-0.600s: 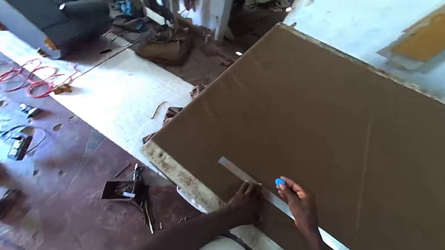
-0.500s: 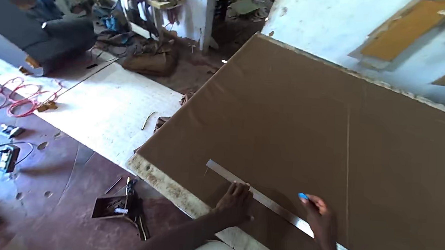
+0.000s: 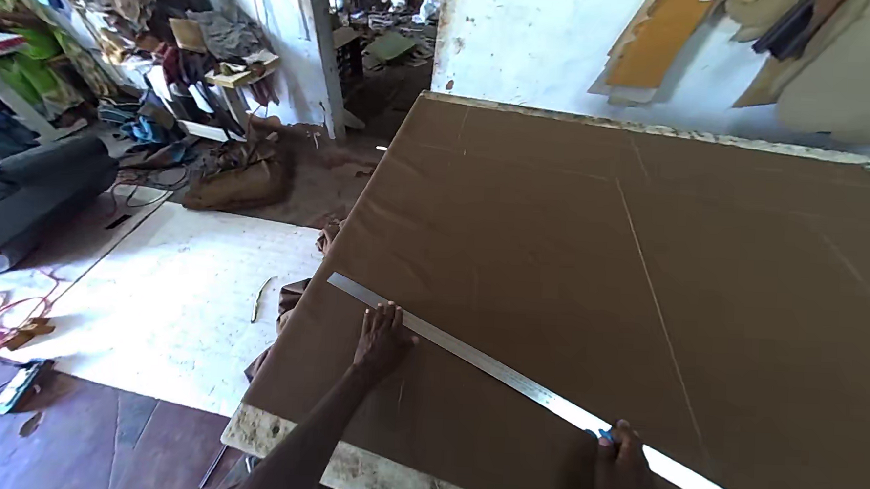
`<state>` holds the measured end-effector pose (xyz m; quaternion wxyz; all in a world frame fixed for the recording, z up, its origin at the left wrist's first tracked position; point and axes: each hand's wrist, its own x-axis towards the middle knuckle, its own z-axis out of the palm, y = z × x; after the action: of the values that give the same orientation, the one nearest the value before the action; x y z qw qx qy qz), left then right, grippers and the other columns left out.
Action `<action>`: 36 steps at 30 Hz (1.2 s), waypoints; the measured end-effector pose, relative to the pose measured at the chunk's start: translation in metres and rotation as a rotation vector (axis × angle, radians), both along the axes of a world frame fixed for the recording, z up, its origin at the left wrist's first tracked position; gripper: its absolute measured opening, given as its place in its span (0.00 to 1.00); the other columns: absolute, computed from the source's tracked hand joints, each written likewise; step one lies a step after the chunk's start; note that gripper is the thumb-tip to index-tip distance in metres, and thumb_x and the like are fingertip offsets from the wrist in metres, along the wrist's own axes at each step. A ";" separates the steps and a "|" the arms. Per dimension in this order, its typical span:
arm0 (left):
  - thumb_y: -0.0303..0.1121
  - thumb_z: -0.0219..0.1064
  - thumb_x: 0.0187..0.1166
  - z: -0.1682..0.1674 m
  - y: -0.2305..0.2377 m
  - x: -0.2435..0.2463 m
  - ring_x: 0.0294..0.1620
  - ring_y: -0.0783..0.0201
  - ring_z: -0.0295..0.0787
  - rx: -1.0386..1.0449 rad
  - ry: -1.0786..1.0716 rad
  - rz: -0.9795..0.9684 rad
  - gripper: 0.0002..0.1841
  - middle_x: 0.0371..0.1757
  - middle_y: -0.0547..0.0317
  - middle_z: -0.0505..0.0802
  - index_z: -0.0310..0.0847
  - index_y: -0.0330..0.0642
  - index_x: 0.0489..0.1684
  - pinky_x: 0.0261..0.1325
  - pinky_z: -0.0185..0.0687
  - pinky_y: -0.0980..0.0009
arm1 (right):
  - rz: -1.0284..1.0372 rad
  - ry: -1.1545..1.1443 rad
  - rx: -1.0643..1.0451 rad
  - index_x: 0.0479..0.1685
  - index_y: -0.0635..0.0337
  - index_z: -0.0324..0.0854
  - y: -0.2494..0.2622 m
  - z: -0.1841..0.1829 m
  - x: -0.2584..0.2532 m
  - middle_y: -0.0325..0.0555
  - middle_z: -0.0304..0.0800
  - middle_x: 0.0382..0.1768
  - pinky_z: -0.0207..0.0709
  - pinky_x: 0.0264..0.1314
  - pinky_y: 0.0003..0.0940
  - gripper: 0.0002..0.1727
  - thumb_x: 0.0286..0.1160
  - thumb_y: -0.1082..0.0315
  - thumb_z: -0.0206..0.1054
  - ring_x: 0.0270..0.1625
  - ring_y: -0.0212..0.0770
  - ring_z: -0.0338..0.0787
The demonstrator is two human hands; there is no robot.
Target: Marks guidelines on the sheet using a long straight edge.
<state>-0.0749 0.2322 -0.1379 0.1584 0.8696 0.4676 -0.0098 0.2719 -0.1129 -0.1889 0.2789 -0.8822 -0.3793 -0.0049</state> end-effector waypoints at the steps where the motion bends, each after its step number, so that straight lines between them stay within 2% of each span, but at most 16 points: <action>1: 0.71 0.41 0.83 -0.002 0.018 -0.004 0.96 0.47 0.40 0.018 0.001 -0.004 0.47 0.95 0.50 0.56 0.53 0.44 0.94 0.94 0.26 0.41 | 0.017 -0.010 0.017 0.66 0.73 0.78 0.003 0.002 -0.020 0.71 0.75 0.77 0.67 0.83 0.60 0.24 0.86 0.61 0.52 0.81 0.67 0.74; 3: 0.70 0.43 0.84 -0.004 0.054 -0.011 0.96 0.46 0.39 0.038 0.002 -0.029 0.47 0.95 0.49 0.55 0.52 0.43 0.94 0.94 0.27 0.39 | 0.009 -0.022 0.004 0.65 0.72 0.78 0.010 0.005 -0.061 0.69 0.76 0.77 0.66 0.84 0.60 0.23 0.86 0.61 0.53 0.82 0.66 0.73; 5: 0.69 0.46 0.84 -0.009 0.082 -0.022 0.96 0.45 0.38 0.040 -0.047 -0.063 0.45 0.96 0.50 0.54 0.52 0.44 0.94 0.93 0.28 0.38 | -0.037 -0.015 -0.025 0.69 0.71 0.77 0.011 0.006 -0.104 0.67 0.75 0.79 0.65 0.85 0.59 0.24 0.87 0.60 0.53 0.84 0.64 0.71; 7: 0.69 0.47 0.83 -0.011 0.102 -0.037 0.96 0.45 0.37 0.035 -0.112 -0.095 0.45 0.96 0.52 0.54 0.52 0.47 0.94 0.93 0.29 0.38 | -0.068 -0.004 -0.011 0.75 0.73 0.73 0.015 0.001 -0.141 0.71 0.72 0.80 0.63 0.86 0.59 0.26 0.87 0.62 0.53 0.85 0.67 0.70; 10: 0.69 0.45 0.84 -0.024 0.103 -0.073 0.96 0.44 0.39 0.079 -0.180 -0.149 0.43 0.95 0.51 0.55 0.59 0.48 0.91 0.94 0.32 0.41 | -0.127 0.047 -0.010 0.85 0.73 0.61 0.017 0.007 -0.202 0.74 0.69 0.80 0.63 0.87 0.55 0.31 0.88 0.63 0.53 0.85 0.66 0.69; 12: 0.69 0.44 0.84 -0.025 0.104 -0.093 0.96 0.46 0.39 0.091 -0.257 -0.221 0.41 0.95 0.51 0.56 0.62 0.49 0.90 0.95 0.32 0.43 | -0.141 0.056 0.007 0.86 0.75 0.60 0.022 0.007 -0.232 0.74 0.68 0.81 0.62 0.88 0.52 0.32 0.89 0.63 0.52 0.86 0.64 0.68; 14: 0.66 0.47 0.86 -0.009 0.111 -0.106 0.97 0.48 0.39 0.065 -0.390 -0.311 0.39 0.95 0.55 0.56 0.61 0.53 0.91 0.95 0.34 0.43 | -0.149 0.025 0.054 0.85 0.75 0.60 0.031 0.005 -0.252 0.74 0.68 0.81 0.64 0.87 0.52 0.32 0.88 0.62 0.52 0.85 0.64 0.69; 16: 0.65 0.48 0.86 0.016 0.113 -0.115 0.97 0.49 0.37 0.072 -0.447 -0.377 0.38 0.96 0.58 0.54 0.60 0.53 0.92 0.95 0.32 0.42 | -0.174 -0.047 0.098 0.85 0.73 0.62 0.033 0.002 -0.264 0.70 0.70 0.81 0.68 0.85 0.52 0.31 0.89 0.62 0.52 0.83 0.60 0.73; 18: 0.66 0.45 0.86 0.029 0.113 -0.124 0.97 0.50 0.33 0.154 -0.446 -0.408 0.39 0.97 0.61 0.51 0.56 0.55 0.94 0.95 0.30 0.40 | -0.219 -0.121 0.121 0.83 0.72 0.65 0.039 -0.004 -0.269 0.69 0.73 0.79 0.69 0.84 0.52 0.30 0.89 0.60 0.52 0.82 0.59 0.75; 21: 0.69 0.37 0.85 0.007 0.090 -0.153 0.97 0.49 0.27 0.210 -0.331 -0.468 0.42 0.98 0.62 0.46 0.49 0.56 0.96 0.93 0.27 0.34 | -0.281 -0.140 0.118 0.82 0.70 0.68 0.045 -0.001 -0.274 0.66 0.75 0.79 0.69 0.84 0.51 0.29 0.89 0.60 0.52 0.82 0.58 0.76; 24: 0.71 0.31 0.84 -0.021 0.061 -0.178 0.97 0.48 0.37 0.117 -0.198 -0.522 0.42 0.96 0.62 0.54 0.54 0.58 0.94 0.93 0.31 0.35 | -0.299 -0.142 0.123 0.81 0.68 0.70 0.046 -0.001 -0.271 0.64 0.75 0.79 0.67 0.85 0.53 0.29 0.89 0.58 0.51 0.82 0.59 0.75; 28: 0.68 0.36 0.86 -0.023 0.067 -0.183 0.97 0.53 0.41 0.084 -0.224 -0.500 0.39 0.95 0.62 0.57 0.58 0.58 0.93 0.95 0.34 0.42 | -0.318 -0.127 0.100 0.80 0.68 0.71 0.045 -0.008 -0.272 0.62 0.74 0.81 0.63 0.88 0.53 0.31 0.89 0.54 0.47 0.85 0.59 0.71; 32: 0.68 0.39 0.86 -0.002 0.079 -0.191 0.96 0.50 0.44 0.203 -0.236 -0.466 0.39 0.95 0.59 0.58 0.61 0.55 0.92 0.93 0.39 0.38 | -0.345 -0.139 0.094 0.77 0.69 0.74 0.051 0.002 -0.276 0.63 0.76 0.79 0.64 0.87 0.55 0.29 0.89 0.55 0.48 0.84 0.61 0.73; 34: 0.67 0.40 0.86 0.001 0.073 -0.201 0.97 0.48 0.40 0.236 -0.206 -0.420 0.40 0.96 0.59 0.56 0.58 0.54 0.93 0.93 0.34 0.37 | -0.344 -0.115 0.091 0.75 0.69 0.74 0.053 0.010 -0.281 0.65 0.76 0.79 0.64 0.86 0.57 0.28 0.89 0.57 0.49 0.84 0.63 0.72; 36: 0.69 0.37 0.85 -0.015 0.062 -0.212 0.97 0.49 0.37 0.251 -0.147 -0.421 0.41 0.96 0.60 0.54 0.56 0.54 0.94 0.94 0.31 0.37 | -0.340 -0.106 0.098 0.74 0.70 0.75 0.053 0.011 -0.281 0.64 0.75 0.80 0.63 0.86 0.58 0.28 0.89 0.57 0.49 0.84 0.63 0.72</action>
<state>-0.2870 0.2939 -0.1529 0.0775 0.9590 0.2610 0.0788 -0.0093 -0.0594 -0.1780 0.2965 -0.9174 -0.2383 -0.1169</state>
